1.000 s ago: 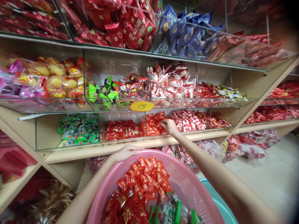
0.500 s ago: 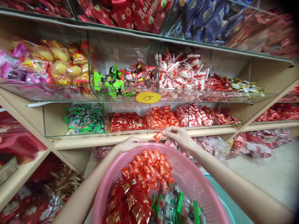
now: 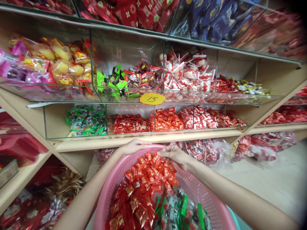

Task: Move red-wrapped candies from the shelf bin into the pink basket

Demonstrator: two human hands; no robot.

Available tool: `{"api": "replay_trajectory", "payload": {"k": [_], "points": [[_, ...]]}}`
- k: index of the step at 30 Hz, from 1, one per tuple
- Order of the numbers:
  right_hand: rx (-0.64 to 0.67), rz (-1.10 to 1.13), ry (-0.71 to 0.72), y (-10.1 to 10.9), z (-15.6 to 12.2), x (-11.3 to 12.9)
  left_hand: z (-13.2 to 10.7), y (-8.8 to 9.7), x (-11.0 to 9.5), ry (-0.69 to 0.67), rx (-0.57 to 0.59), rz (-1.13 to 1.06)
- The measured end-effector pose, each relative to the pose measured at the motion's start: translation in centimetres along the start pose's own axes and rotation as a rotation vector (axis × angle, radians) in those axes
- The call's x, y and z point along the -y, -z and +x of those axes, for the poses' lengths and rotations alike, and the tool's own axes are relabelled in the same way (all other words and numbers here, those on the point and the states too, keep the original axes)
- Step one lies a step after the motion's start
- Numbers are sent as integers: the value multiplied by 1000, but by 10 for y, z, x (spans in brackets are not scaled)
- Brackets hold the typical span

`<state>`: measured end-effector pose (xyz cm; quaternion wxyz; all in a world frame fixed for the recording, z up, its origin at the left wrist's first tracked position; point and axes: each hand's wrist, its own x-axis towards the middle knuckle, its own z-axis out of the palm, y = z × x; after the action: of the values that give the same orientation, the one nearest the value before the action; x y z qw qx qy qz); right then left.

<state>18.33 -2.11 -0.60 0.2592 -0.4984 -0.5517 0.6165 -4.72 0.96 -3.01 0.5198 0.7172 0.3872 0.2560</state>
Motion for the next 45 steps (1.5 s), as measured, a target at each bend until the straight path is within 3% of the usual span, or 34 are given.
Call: {"api": "replay_trajectory", "payload": {"k": [9,14,21,24,28,33,40,45], "points": [[167,-30,-6,-2,6,-2,-3,-2,-18,-28,32,73],[232,-142,-23,-6,7,16,-2,-2,-12,-22,12,52],[453,-408,148,-21,14,27,2,-1,-1,-36,-4,4],[483,-520,179,-30,16,27,2,-1,-1,-27,-16,1],[445,-726,180,-43,12,31,1,-2,0,-12,-7,-12],[271,-943,344,-54,10,22,0,-2,-3,0,-14,-16],[100,-1030,466,-59,8,9,2,0,1,-3,-9,-26],[22,-995,513,-54,4,20,1,-1,-1,-22,-5,-49]]}}
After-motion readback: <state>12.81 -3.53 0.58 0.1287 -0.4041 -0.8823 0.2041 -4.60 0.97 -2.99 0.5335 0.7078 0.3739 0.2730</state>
